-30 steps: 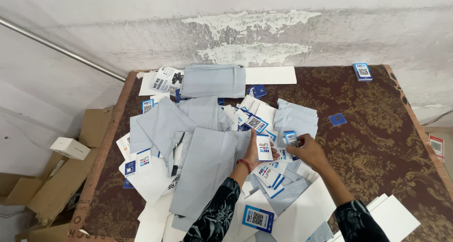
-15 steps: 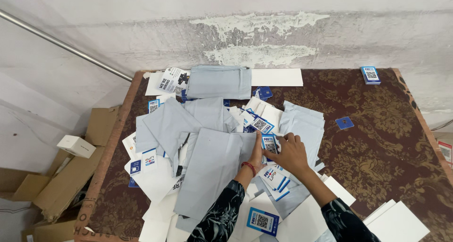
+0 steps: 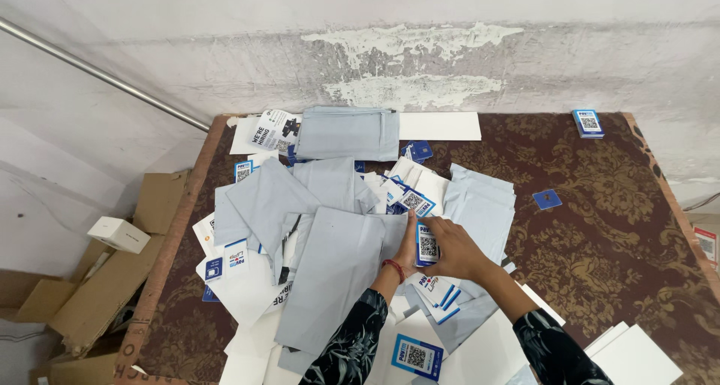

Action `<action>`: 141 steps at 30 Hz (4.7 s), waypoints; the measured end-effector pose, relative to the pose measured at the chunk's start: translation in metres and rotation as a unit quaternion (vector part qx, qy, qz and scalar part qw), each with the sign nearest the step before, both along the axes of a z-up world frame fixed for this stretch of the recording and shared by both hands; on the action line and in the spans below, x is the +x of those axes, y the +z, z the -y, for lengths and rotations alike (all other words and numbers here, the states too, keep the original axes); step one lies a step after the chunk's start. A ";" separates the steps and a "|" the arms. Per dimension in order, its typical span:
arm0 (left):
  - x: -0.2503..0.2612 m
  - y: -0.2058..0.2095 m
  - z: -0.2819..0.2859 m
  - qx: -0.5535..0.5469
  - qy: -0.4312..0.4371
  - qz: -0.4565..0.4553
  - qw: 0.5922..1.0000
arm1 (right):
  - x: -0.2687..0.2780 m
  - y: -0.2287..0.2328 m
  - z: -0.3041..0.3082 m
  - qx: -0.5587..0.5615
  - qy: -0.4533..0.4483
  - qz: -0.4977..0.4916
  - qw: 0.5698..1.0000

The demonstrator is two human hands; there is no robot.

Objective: The person sorts a large pile of white envelopes and gray padded mailers on a table. They repeatedly pick up items, separate them into different piles, and place small blue cards with QR codes into separate stacks. The person also moves some cardboard boxes to the side to clear space.

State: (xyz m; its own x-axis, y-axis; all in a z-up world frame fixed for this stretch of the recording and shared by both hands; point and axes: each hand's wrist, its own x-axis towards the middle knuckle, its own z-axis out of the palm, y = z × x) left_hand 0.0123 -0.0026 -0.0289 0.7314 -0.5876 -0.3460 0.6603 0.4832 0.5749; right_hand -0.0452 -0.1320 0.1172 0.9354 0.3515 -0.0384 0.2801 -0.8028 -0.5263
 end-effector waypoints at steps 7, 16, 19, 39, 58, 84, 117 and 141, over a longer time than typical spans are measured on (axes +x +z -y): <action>-0.003 0.006 -0.011 -0.060 -0.020 -0.009 0.998 | -0.002 0.010 0.000 0.038 -0.048 -0.006 0.998; -0.005 0.017 -0.010 -0.018 0.005 -0.019 1.000 | 0.001 0.011 -0.001 0.057 -0.015 0.024 0.998; -0.006 0.017 -0.007 0.000 -0.002 -0.010 1.000 | -0.004 0.009 -0.001 0.032 -0.014 0.058 0.998; -0.005 0.039 -0.002 0.047 -0.157 0.025 0.986 | -0.022 0.004 0.018 -0.020 -0.081 0.087 0.993; -0.006 0.063 0.245 0.007 0.068 -0.066 0.995 | -0.035 -0.022 0.231 0.092 -0.259 -0.081 0.958; 0.035 0.007 0.343 0.478 -0.042 0.613 0.627 | 0.243 -0.107 0.487 -0.018 -0.529 -0.032 0.848; 0.038 -0.013 0.343 0.492 -0.030 0.611 0.619 | 0.343 -0.126 0.477 -0.128 -0.526 -0.028 0.841; 0.038 -0.020 0.343 0.483 -0.019 0.621 0.617 | 0.266 -0.140 0.529 0.044 -0.374 0.005 0.926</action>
